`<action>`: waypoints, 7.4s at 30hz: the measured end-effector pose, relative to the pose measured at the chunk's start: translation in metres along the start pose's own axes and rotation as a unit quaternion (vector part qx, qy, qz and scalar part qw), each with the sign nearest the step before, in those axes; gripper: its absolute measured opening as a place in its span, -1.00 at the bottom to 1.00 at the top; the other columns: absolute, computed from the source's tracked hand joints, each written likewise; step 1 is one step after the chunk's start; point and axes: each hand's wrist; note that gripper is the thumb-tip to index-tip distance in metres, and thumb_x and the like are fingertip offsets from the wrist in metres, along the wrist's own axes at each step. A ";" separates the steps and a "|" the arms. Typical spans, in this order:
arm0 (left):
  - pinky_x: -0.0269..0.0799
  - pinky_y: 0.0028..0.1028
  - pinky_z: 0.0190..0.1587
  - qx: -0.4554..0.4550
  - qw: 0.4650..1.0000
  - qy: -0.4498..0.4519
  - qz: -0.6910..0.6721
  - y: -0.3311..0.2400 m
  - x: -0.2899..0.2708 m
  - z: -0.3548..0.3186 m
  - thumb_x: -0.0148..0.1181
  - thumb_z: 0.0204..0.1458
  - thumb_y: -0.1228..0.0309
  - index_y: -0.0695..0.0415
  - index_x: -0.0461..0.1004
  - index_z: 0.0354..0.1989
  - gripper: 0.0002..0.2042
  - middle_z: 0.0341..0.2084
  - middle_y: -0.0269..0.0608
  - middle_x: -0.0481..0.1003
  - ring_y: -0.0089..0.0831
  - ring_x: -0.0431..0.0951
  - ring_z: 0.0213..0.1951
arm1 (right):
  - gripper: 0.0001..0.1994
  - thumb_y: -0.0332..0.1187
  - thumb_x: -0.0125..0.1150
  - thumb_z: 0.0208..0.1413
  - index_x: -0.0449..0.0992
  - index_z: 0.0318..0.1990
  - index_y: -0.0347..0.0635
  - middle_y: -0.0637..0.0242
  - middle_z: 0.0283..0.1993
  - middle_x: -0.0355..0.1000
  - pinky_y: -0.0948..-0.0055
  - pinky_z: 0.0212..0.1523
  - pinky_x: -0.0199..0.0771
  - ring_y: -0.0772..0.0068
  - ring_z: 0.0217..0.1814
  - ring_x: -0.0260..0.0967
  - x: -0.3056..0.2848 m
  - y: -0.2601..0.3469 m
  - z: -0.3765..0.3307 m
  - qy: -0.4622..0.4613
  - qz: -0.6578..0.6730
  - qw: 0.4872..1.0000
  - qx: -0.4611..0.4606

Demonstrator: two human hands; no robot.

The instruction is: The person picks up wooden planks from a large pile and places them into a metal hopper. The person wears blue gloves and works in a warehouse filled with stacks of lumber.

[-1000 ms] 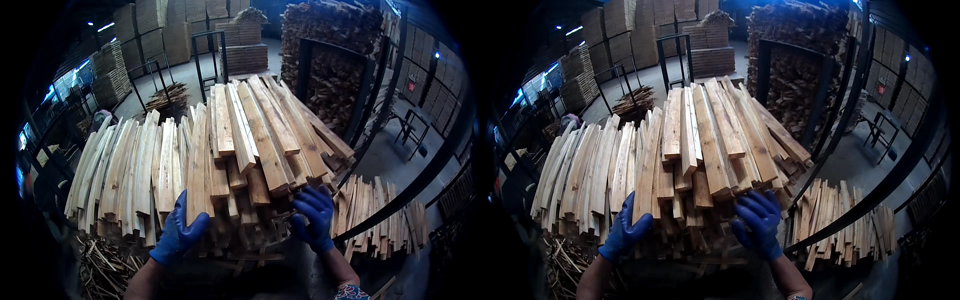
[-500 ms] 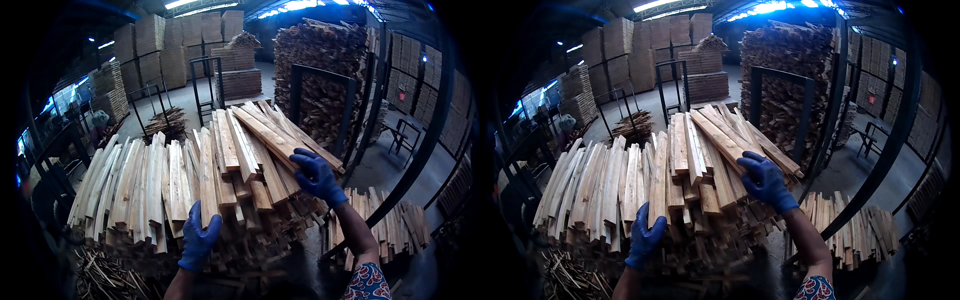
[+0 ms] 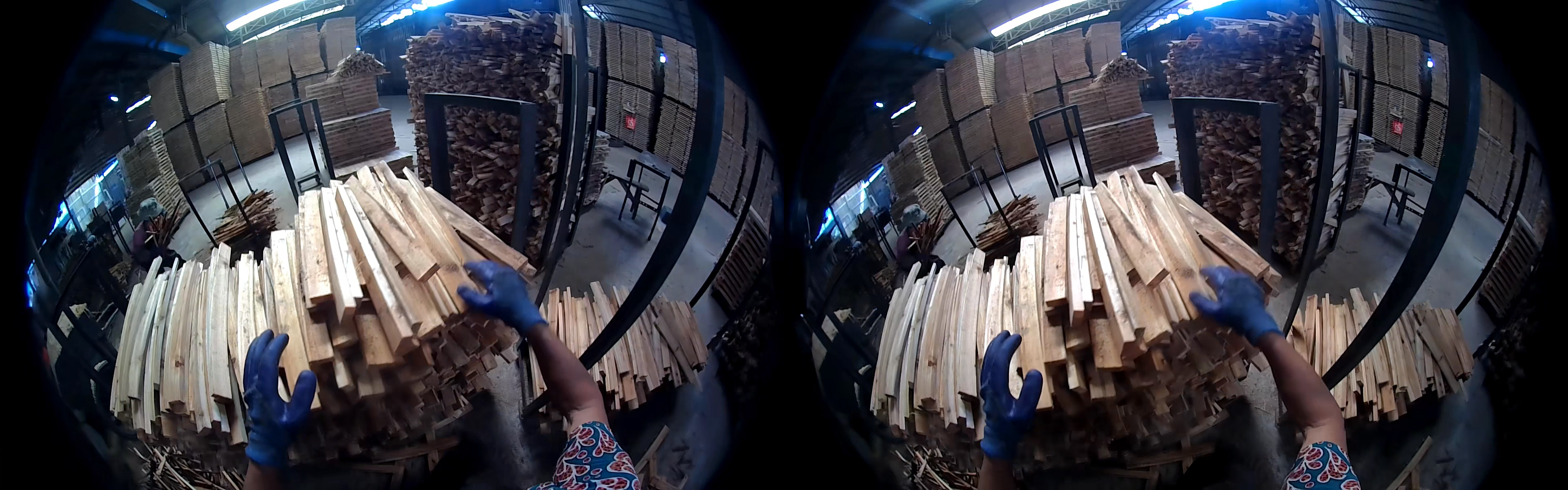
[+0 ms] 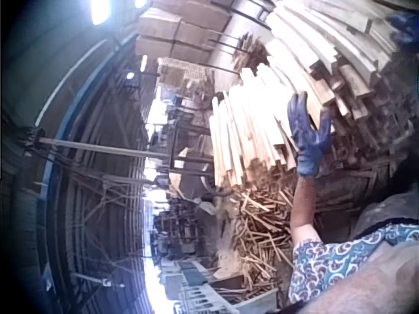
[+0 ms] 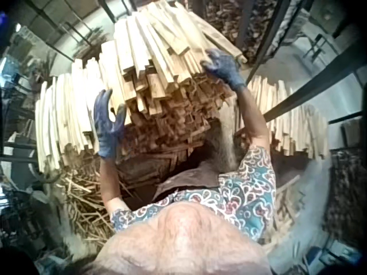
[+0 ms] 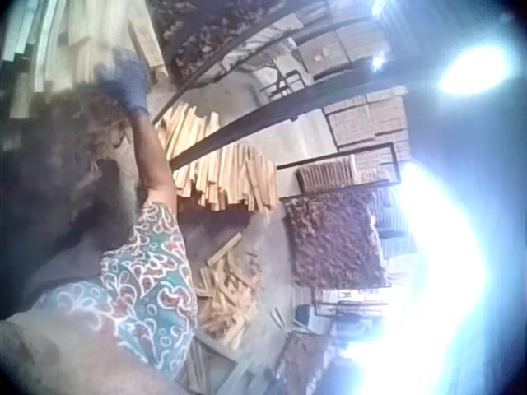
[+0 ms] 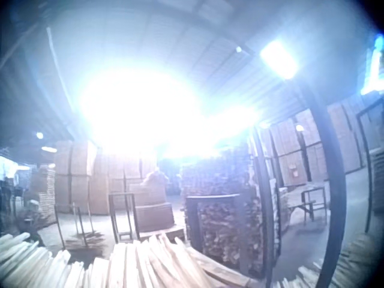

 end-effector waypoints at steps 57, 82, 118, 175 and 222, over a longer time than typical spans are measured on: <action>0.52 -0.46 -0.06 -0.322 0.733 0.058 -0.596 -0.022 0.083 0.146 0.11 0.13 0.39 0.35 0.29 0.18 -0.54 -0.08 -0.01 0.53 -0.34 0.59 -0.12 | -0.02 0.23 0.21 -0.04 -0.07 0.43 -0.10 -0.11 0.35 0.12 -0.06 0.38 -0.01 -0.26 0.42 -0.01 0.029 0.063 0.021 0.162 0.036 0.954 -0.248; 0.53 -0.34 -0.04 -0.351 0.747 0.086 -0.558 -0.017 0.088 0.132 0.23 0.03 0.39 0.35 0.31 0.09 -0.53 -0.11 0.04 0.54 -0.25 0.59 -0.09 | -0.60 -0.09 0.13 0.17 0.53 0.01 -0.18 0.06 -0.05 0.53 0.18 0.20 0.33 0.08 0.08 0.46 -0.027 0.025 0.123 0.159 0.198 0.967 -0.030; 0.53 -0.39 -0.10 -0.324 0.805 0.002 -0.497 -0.037 0.083 0.127 0.15 0.05 0.39 0.38 0.30 0.11 -0.53 -0.10 0.03 0.53 -0.26 0.58 -0.06 | -0.42 -0.54 0.21 -0.01 0.34 0.26 -0.19 0.32 0.18 0.40 0.44 0.21 0.26 0.54 0.18 0.29 -0.023 -0.035 0.080 0.044 0.548 0.832 0.074; 0.05 -0.34 0.34 -0.296 0.944 0.144 0.001 0.188 0.143 0.207 -0.06 0.15 -0.16 0.14 0.20 0.31 -0.29 0.29 0.05 0.22 -0.16 0.17 0.34 | -0.75 -0.33 0.18 0.15 0.54 -0.06 -0.21 0.25 -0.09 0.54 0.36 -0.08 0.63 0.37 -0.11 0.56 -0.146 -0.068 0.276 -0.130 0.513 0.791 -0.307; 0.52 -0.12 -0.45 0.051 0.920 0.283 0.267 -0.167 0.145 0.149 0.17 -0.05 0.41 -0.10 0.42 -0.13 -0.73 0.13 0.43 0.27 0.02 0.59 -0.20 | -0.53 -0.08 0.29 -0.01 0.53 -0.02 -0.19 0.13 -0.18 0.52 0.30 -0.11 0.62 0.31 -0.16 0.56 -0.159 -0.071 0.264 -0.081 0.540 0.826 -0.139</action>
Point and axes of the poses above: each hand's wrist, its own z-axis towards the middle knuckle, its own x-axis out of the palm, y = z × x
